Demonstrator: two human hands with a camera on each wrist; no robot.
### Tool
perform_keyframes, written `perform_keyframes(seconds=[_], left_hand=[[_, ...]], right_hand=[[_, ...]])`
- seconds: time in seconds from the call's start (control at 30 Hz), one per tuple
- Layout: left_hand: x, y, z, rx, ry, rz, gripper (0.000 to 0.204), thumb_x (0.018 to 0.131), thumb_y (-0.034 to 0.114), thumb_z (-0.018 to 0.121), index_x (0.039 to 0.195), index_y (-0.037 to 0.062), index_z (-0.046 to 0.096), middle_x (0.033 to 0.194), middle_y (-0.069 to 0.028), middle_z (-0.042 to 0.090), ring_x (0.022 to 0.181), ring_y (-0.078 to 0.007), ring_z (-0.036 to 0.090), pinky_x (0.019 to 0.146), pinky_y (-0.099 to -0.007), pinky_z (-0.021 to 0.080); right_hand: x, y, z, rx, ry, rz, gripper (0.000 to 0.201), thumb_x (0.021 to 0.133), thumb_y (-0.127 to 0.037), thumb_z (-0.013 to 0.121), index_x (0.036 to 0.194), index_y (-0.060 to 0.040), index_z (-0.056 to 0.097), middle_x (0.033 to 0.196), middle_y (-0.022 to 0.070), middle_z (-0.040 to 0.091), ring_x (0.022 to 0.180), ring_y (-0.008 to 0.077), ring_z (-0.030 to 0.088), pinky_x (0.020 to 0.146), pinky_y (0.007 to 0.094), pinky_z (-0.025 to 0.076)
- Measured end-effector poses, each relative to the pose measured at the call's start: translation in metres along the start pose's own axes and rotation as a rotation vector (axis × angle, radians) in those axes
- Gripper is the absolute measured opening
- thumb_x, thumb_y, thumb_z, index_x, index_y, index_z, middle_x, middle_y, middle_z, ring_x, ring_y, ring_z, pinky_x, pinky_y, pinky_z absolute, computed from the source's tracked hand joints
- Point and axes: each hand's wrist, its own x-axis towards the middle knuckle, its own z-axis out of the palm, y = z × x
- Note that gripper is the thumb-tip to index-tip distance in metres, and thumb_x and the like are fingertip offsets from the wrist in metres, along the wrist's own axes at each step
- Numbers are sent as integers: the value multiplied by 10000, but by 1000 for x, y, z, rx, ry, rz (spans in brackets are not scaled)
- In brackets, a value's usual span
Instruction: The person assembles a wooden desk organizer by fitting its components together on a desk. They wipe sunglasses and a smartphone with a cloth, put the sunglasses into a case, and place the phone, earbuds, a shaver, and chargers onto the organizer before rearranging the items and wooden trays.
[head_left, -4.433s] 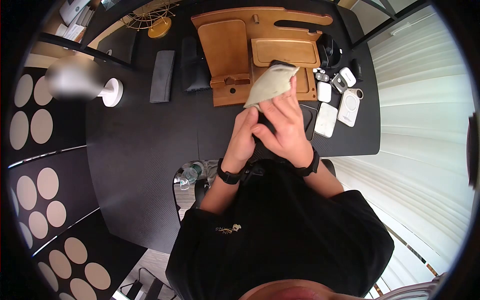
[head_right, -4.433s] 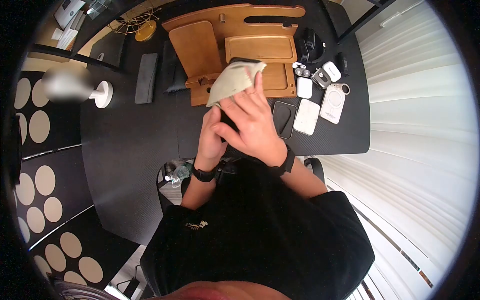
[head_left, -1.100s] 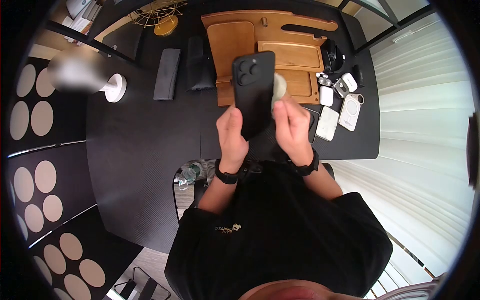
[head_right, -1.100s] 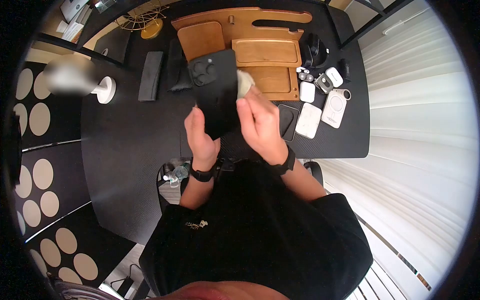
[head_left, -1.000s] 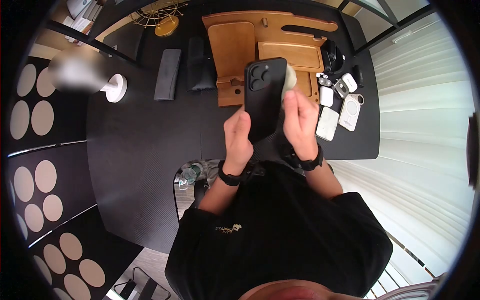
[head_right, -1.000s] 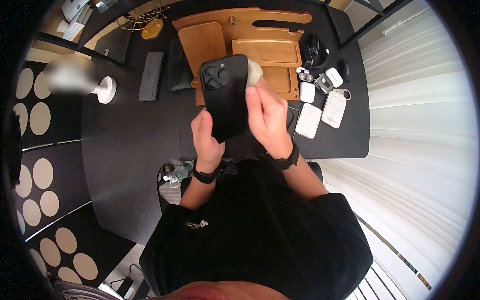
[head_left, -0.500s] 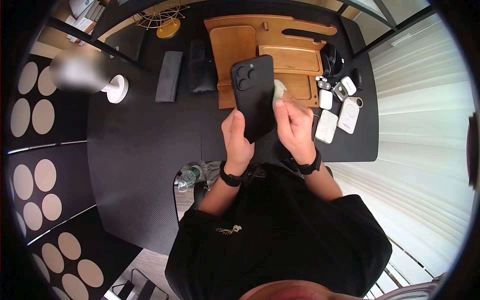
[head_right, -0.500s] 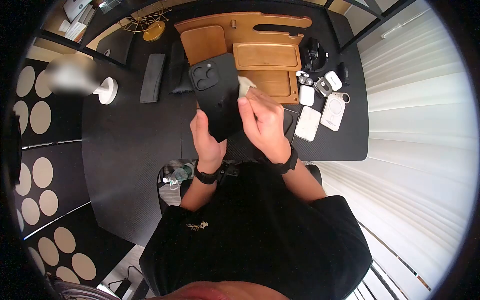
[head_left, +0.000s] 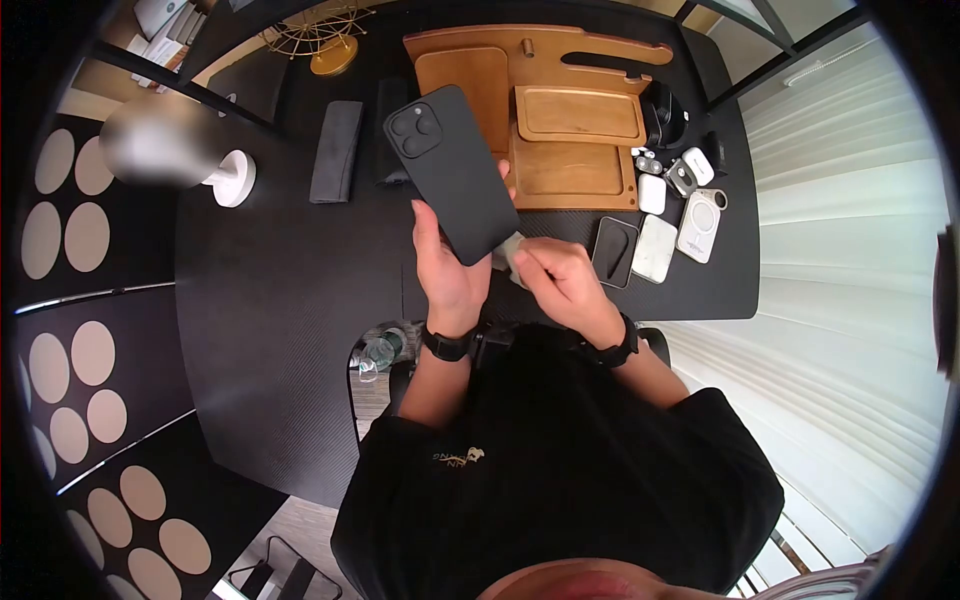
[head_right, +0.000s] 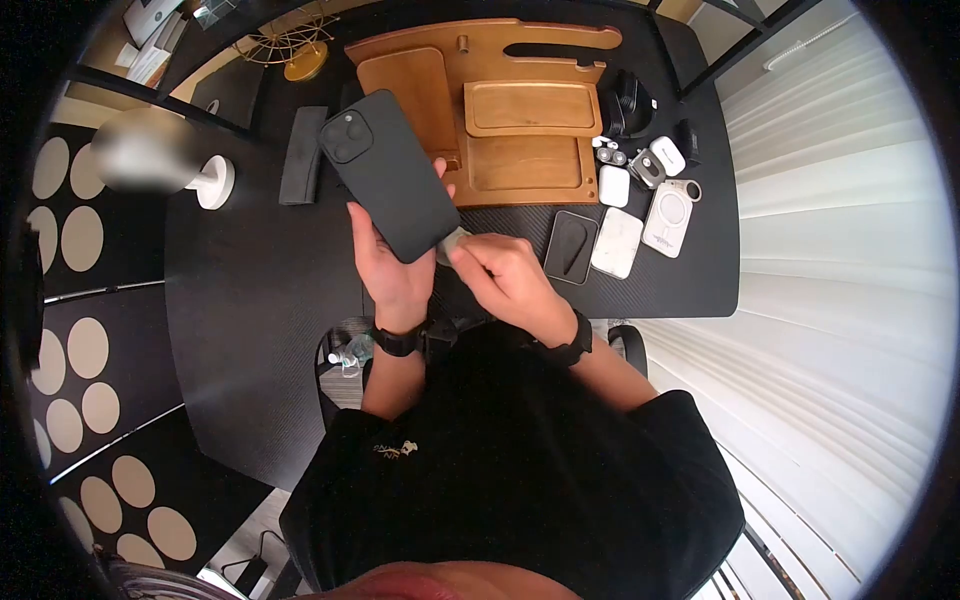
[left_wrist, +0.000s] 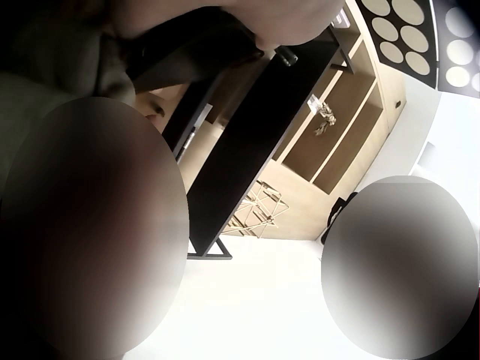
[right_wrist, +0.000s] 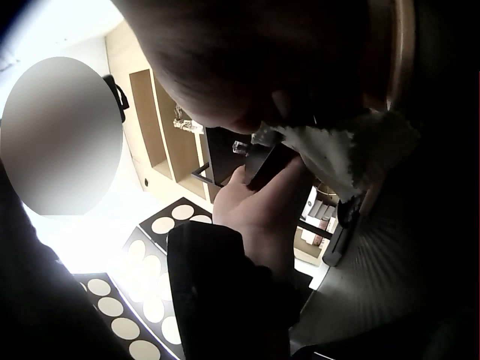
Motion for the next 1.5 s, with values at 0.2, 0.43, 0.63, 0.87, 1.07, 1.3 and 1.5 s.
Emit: perform_keyframes(seconds=[0.2,0.43,0.63,0.87,1.07,1.3,1.5], left_hand=[[0,0,-7,175,-147,44,647,1077,457,421,1444,-76,423,1443,-192,539,1280,-310,575,1065,-436,477],[-1,-4,-9,119,-190,54,644,1050,434,517,1441,-74,451,1418,-185,568,1265,-255,590,1062,-376,474],[-16,-13,-12,372,-172,-44,547,1064,381,499,1378,-66,522,1339,-149,622,1236,-217,589,1075,-350,431],[-12,-5,-15,243,-188,-68,658,1011,468,586,1388,-68,520,1343,-138,622,1240,-213,595,1062,-359,451],[-1,7,-11,143,-204,43,682,1002,403,619,1459,-71,441,1445,-178,541,1300,-282,564,1104,-399,441],[4,7,-13,482,-84,214,812,817,-90,755,1522,-63,354,1406,-171,538,1216,-216,577,1055,-342,447],[11,-1,0,980,-194,460,980,712,33,877,1525,-53,335,1340,-170,522,1179,-236,594,980,-338,498]], right_hand=[[4,-4,-8,-17,-27,-129,218,940,-34,610,743,48,569,663,205,544,634,414,540,593,440,443],[11,-14,-10,-68,413,-289,117,937,5,581,860,79,627,770,185,634,714,375,637,674,401,493],[7,-16,0,-298,123,-337,341,916,-133,638,1156,109,612,1230,332,602,1202,505,566,1091,538,400],[14,-23,-6,-335,-7,-392,583,894,-343,697,1292,72,602,1346,284,577,1346,472,478,1172,625,260],[4,-5,-8,-380,1,-331,468,866,-302,734,1169,51,674,1298,238,625,1327,440,512,1171,605,282],[11,-4,-25,-374,329,-207,261,825,-49,728,1048,83,693,1247,278,639,1178,471,597,1054,476,438],[28,-17,-33,-252,402,-223,286,836,-74,752,1086,53,693,1151,212,699,978,347,659,875,390,518]])
